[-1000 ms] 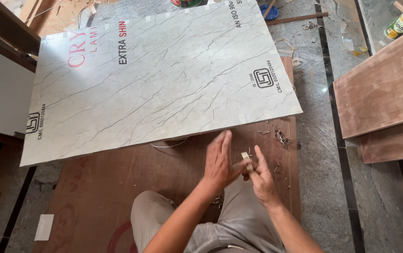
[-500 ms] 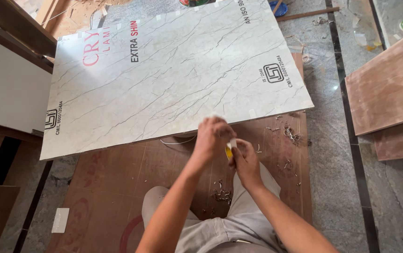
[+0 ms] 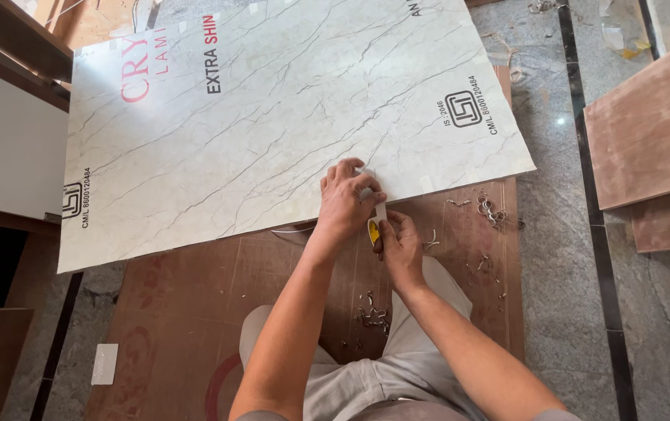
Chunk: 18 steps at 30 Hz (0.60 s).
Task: The person cuts a large white marble-patterned tile using a utility knife and a straight edge, then applies masking tape along the cut edge. The person works on a wooden board placed on the floor.
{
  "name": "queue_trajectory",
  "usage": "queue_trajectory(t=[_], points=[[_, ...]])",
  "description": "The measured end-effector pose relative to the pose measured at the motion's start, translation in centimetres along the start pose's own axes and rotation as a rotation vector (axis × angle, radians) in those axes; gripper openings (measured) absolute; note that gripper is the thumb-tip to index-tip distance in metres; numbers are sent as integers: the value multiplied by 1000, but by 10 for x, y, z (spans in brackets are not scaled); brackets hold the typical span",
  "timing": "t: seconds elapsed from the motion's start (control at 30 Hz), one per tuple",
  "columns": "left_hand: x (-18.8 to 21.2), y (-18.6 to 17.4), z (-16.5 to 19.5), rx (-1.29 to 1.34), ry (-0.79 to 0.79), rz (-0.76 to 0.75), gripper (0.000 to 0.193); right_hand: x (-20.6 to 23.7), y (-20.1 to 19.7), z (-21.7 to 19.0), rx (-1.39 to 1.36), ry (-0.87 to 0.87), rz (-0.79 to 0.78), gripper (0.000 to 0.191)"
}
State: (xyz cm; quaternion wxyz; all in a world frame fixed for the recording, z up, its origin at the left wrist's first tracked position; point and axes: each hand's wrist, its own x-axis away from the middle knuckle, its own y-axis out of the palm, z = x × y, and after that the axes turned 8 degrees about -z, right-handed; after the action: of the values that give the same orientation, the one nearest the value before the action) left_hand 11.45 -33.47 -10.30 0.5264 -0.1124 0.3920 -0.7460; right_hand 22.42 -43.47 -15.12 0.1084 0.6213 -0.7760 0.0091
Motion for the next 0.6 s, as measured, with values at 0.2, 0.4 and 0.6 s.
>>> queue_trajectory(t=[0.2,0.4,0.6], points=[[5,13,-6,-248,0,-25,26,-22,5,11,-47,-101,-33,21],[20,20,-20,-734,348,-145,54,-47,3,15,-49,-73,-125,26],[12,35,-30,-1090,462,-124,42,-58,1,9,-154,-2,-191,30]])
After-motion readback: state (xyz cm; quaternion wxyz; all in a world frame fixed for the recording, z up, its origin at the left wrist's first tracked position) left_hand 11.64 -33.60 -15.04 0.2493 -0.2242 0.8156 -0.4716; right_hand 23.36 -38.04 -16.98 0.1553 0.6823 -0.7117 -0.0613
